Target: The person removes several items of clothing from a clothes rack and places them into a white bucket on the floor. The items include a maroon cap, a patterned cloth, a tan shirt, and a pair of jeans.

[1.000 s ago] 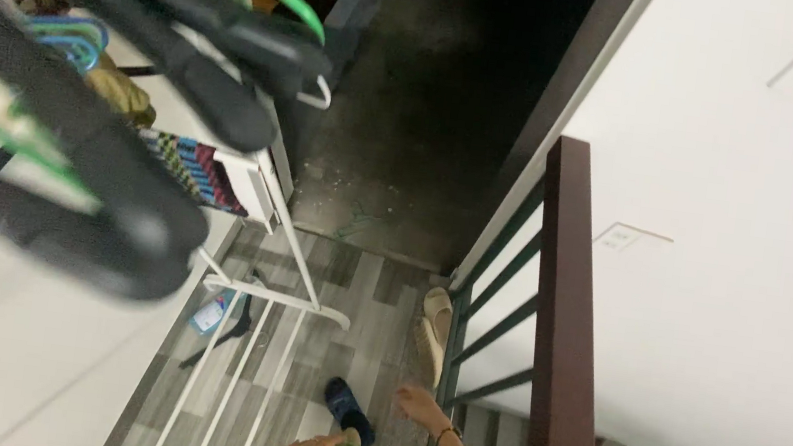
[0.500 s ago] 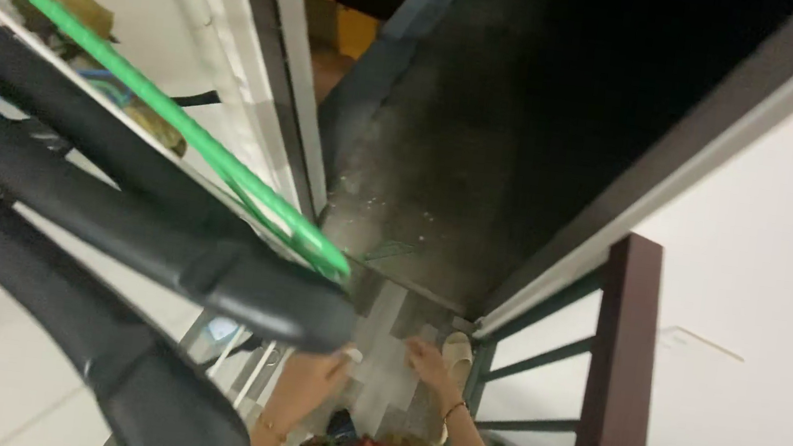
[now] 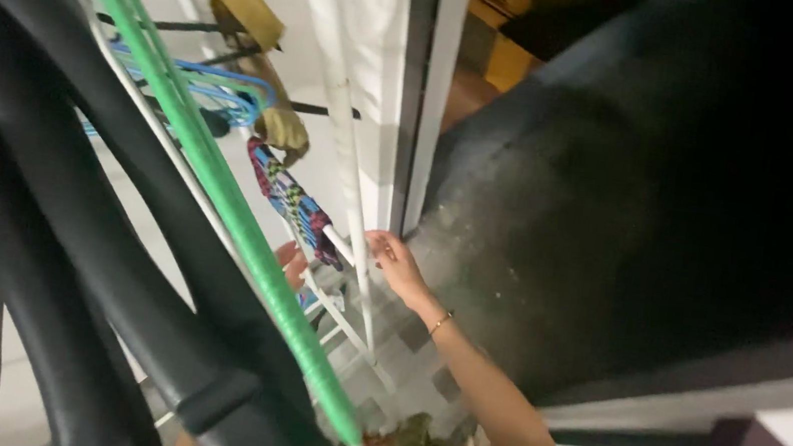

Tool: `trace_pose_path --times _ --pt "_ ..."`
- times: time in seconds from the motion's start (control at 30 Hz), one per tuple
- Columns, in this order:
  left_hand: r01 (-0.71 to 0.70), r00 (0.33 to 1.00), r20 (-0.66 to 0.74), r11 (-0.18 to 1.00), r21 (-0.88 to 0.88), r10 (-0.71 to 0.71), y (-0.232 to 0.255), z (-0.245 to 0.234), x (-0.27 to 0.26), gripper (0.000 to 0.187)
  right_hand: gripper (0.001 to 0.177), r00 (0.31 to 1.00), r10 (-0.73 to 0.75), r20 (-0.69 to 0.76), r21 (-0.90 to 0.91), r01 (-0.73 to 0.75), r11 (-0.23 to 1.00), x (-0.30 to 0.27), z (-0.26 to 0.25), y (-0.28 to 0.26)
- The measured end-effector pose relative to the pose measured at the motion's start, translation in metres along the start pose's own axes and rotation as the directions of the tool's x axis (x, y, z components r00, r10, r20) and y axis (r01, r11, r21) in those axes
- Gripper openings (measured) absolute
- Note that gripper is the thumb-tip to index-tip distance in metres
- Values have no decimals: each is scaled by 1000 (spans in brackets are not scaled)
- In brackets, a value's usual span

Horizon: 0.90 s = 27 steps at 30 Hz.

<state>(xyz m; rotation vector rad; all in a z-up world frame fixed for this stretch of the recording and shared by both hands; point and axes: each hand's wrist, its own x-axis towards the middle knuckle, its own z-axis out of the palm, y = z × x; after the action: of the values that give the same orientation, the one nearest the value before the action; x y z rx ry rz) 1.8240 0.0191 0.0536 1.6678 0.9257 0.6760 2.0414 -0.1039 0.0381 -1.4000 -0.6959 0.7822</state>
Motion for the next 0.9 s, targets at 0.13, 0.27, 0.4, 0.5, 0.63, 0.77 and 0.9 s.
trace_pose_path --times 0.13,0.27,0.4,0.5,0.63,0.77,0.9 --pt "78 978 -171 974 -215 -116 30 36 43 72 35 984 -71 161 -11 74 997 53 12 -13" --pt "57 965 -226 951 -305 -130 26 68 73 86 62 958 -40 285 5 40 999 82 28 -6" --pt "34 906 -409 983 -179 -106 -1 82 95 45 63 925 -155 348 86 133 987 74 40 -33" --pt "120 881 -458 992 -30 -120 6 72 88 34 51 910 -215 355 58 208 976 58 46 -51" --pt "-36 847 -530 999 41 52 68 60 57 20 46 927 -160 340 153 114 982 44 28 -55" --pt "-224 771 -637 939 -261 7 139 46 8 7 40 966 -168 195 179 133 975 15 6 -69" --pt "-284 727 -686 904 -320 -14 107 28 -20 14 46 917 -395 56 95 389 916 -52 -12 -114"
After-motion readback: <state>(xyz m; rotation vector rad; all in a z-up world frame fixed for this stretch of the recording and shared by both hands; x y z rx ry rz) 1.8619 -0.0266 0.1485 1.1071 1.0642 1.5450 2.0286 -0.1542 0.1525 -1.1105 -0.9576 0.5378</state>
